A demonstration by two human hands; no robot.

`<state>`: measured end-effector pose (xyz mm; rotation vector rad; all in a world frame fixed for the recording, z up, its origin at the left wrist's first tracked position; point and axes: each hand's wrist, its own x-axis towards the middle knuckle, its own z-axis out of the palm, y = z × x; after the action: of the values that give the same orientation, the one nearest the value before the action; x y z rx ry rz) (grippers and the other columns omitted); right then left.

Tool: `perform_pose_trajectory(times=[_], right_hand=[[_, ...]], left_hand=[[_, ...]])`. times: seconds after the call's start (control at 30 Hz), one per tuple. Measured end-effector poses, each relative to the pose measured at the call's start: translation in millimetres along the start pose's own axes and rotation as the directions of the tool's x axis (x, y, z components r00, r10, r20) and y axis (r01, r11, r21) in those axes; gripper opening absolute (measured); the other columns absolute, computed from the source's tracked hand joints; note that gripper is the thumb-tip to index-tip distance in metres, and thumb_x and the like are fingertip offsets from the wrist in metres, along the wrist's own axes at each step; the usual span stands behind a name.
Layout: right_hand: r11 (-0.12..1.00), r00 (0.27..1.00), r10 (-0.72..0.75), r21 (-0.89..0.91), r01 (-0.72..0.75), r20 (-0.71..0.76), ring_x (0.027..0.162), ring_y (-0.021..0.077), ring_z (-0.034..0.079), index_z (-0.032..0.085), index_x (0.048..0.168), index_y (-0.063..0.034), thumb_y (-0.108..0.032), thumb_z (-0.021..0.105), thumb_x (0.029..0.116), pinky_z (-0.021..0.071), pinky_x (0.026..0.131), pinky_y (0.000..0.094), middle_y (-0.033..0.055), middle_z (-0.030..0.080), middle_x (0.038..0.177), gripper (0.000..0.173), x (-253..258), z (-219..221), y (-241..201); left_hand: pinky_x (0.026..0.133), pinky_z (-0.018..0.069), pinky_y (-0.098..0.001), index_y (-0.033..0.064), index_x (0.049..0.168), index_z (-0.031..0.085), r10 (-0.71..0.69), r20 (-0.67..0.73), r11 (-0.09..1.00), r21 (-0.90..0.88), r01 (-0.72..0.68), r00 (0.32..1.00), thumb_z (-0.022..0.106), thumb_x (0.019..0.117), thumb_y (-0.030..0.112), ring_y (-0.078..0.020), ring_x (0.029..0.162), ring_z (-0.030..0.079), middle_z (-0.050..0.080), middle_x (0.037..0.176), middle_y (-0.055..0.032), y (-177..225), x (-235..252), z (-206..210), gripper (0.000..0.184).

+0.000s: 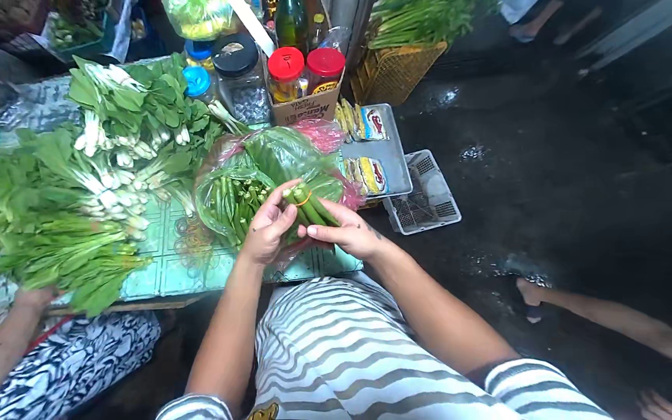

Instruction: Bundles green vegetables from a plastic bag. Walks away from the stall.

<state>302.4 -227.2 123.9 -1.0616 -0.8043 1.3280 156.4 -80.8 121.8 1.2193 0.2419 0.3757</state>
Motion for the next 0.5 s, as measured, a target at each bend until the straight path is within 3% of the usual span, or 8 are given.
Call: perform_pose_trajectory(times=[0.1, 0.23, 0.3, 0.33, 0.37, 0.43, 0.5], right_hand=[[0.955, 0.962, 0.007, 0.283, -0.087, 0.272, 0.066, 0.0059, 0.057, 0.061, 0.123, -0.0033, -0.024, 0.059, 0.1014, 0.0484, 0.057, 0.0213, 0.0086, 0.068, 0.102, 0.03, -3.1, -13.3, 12.1], [0.947, 0.932, 0.005, 0.298, -0.122, 0.363, 0.07, 0.0082, 0.06, 0.06, 0.126, -0.0016, -0.029, 0.062, 0.1006, 0.051, 0.059, 0.0228, 0.0095, 0.067, 0.104, 0.037, -8.1, -22.5, 22.4], [0.989, 0.957, 0.037, 0.126, -0.076, 0.288, 0.08, 0.012, 0.068, 0.063, 0.125, -0.0016, -0.037, 0.064, 0.1009, 0.059, 0.07, 0.0278, 0.0094, 0.071, 0.106, 0.043, -15.2, -29.7, 19.8], [0.997, 0.983, 0.046, -0.076, -0.033, 0.179, 0.09, 0.0115, 0.07, 0.064, 0.125, -0.0039, -0.044, 0.064, 0.1001, 0.0603, 0.079, 0.0295, 0.0068, 0.072, 0.109, 0.047, -21.6, -34.4, 13.8], [0.944, 1.0, 0.008, -0.329, 0.0, 0.024, 0.097, 0.0095, 0.068, 0.065, 0.125, -0.0065, -0.05, 0.064, 0.0981, 0.0592, 0.085, 0.0303, 0.0038, 0.071, 0.111, 0.051, -27.5, -37.5, 6.1], [0.749, 0.955, -0.197, -0.663, 0.0, -0.222, 0.117, 0.0173, 0.062, 0.058, 0.14, -0.0073, -0.055, 0.066, 0.0926, 0.0558, 0.098, 0.0403, 0.0096, 0.063, 0.13, 0.068, -34.7, -38.9, -11.1], [0.605, 0.874, -0.415, -0.794, 0.059, -0.252, 0.136, 0.0221, 0.052, 0.039, 0.154, -0.0033, -0.06, 0.061, 0.0938, 0.0503, 0.11, 0.0427, 0.0151, 0.048, 0.15, 0.086, -34.6, -28.0, -32.2]], left_hand=[[0.068, 0.0611, -0.0334, 0.0096, 0.132, 0.062, -0.058, 0.171, 0.947, -0.301, 0.108, 0.984, 0.074, 0.0941, 0.034, -0.0196, 0.084, 0.07, 0.067, 0.122, -0.0159, -6.9, -0.7, -8.5, 0.047], [0.072, 0.0623, -0.0371, 0.0103, 0.128, 0.067, -0.058, 0.205, 0.875, -0.461, 0.148, 0.977, 0.078, 0.0918, 0.028, -0.0236, 0.089, 0.072, 0.067, 0.125, -0.0192, -17.4, -4.7, -3.1, 0.042], [0.083, 0.0616, -0.0388, 0.011, 0.126, 0.069, -0.061, 0.141, 0.877, -0.464, 0.12, 0.988, 0.076, 0.0934, 0.029, -0.0241, 0.1, 0.071, 0.068, 0.125, -0.0175, -23.0, -5.9, 2.8, 0.038], [0.092, 0.0591, -0.0438, 0.0108, 0.127, 0.067, -0.058, 0.103, 0.876, -0.471, 0.1, 0.993, 0.073, 0.0952, 0.029, -0.0281, 0.111, 0.069, 0.068, 0.127, -0.0182, -25.1, -6.2, 5.1, 0.037], [0.097, 0.0569, -0.0474, 0.0115, 0.128, 0.066, -0.052, 0.062, 0.875, -0.478, 0.075, 0.997, 0.071, 0.0967, 0.028, -0.0307, 0.116, 0.067, 0.067, 0.127, -0.0181, -26.8, -5.4, 7.1, 0.036], [0.095, 0.0582, -0.0487, 0.015, 0.129, 0.062, -0.051, 0.009, 0.883, -0.468, 0.049, 0.999, 0.067, 0.0995, 0.028, -0.0318, 0.116, 0.067, 0.067, 0.126, -0.0164, -30.0, -3.5, 9.8, 0.033], [0.092, 0.0591, -0.0463, 0.0163, 0.131, 0.06, -0.092, 0.024, 0.898, -0.429, 0.093, 0.995, 0.064, 0.1016, 0.029, -0.0274, 0.11, 0.068, 0.066, 0.123, -0.0129, -34.8, 1.0, 14.3, 0.032]])
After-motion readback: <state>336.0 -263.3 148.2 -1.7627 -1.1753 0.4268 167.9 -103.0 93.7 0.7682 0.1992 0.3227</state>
